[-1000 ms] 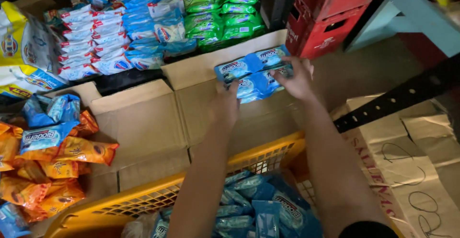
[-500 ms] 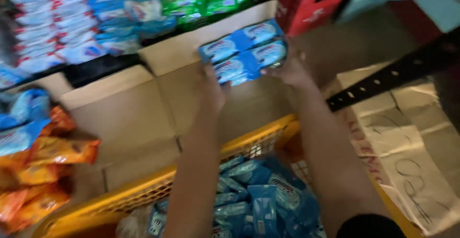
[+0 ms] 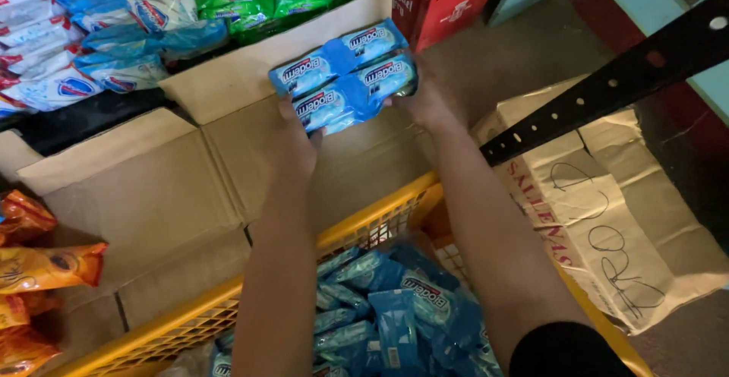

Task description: Organizing and sorting packages of soap bars into a plastic crate in a grocery storage area.

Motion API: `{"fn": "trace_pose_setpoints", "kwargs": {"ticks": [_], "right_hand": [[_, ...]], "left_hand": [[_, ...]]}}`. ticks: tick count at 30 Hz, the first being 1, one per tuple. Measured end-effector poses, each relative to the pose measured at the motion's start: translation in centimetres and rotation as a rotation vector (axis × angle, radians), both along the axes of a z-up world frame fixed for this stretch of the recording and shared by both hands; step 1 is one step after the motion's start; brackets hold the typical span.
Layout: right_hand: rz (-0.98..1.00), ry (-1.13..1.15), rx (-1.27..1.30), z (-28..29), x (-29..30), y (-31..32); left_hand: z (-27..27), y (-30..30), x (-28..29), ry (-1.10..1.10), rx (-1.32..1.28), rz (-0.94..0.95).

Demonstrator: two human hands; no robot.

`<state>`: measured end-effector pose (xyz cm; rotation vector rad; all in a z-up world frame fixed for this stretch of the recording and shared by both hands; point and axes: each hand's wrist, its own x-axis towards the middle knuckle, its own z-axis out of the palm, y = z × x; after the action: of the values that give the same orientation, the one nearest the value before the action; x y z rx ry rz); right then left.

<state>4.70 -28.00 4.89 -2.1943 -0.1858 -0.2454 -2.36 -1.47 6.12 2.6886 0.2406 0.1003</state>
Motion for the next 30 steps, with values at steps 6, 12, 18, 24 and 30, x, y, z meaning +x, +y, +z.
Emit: {"fn": "trace_pose_setpoints", "kwargs": {"ticks": [6,12,18,24,30], "right_hand": [[-0.077,0.083,-0.118,1.2,-0.3,0.3],[-0.029,0.106,0.021,0.3,0.1,0.1],[-0.115,-0.024,-0.157,-0.6,-0.6,-0.9],[-0.305,0.243,0.254,1.7,-5.9,0.7],[0.184,-0.383,0.271,9.6,-15.5,1.5]], "left_hand": [[0.6,0.2,-0.5,0.039,0.040,-0.017],[-2.0,1.3,-0.6,-0.157,-0.142,-0.140],[0.5,2.0,-3.0,-0.275,-0.263,-0.078],[3.8,9.0,-10.1,-0.221,-0.457,0.114],[18.9,11.3,-29.6,-0.574,-0.537,-0.103]]}}
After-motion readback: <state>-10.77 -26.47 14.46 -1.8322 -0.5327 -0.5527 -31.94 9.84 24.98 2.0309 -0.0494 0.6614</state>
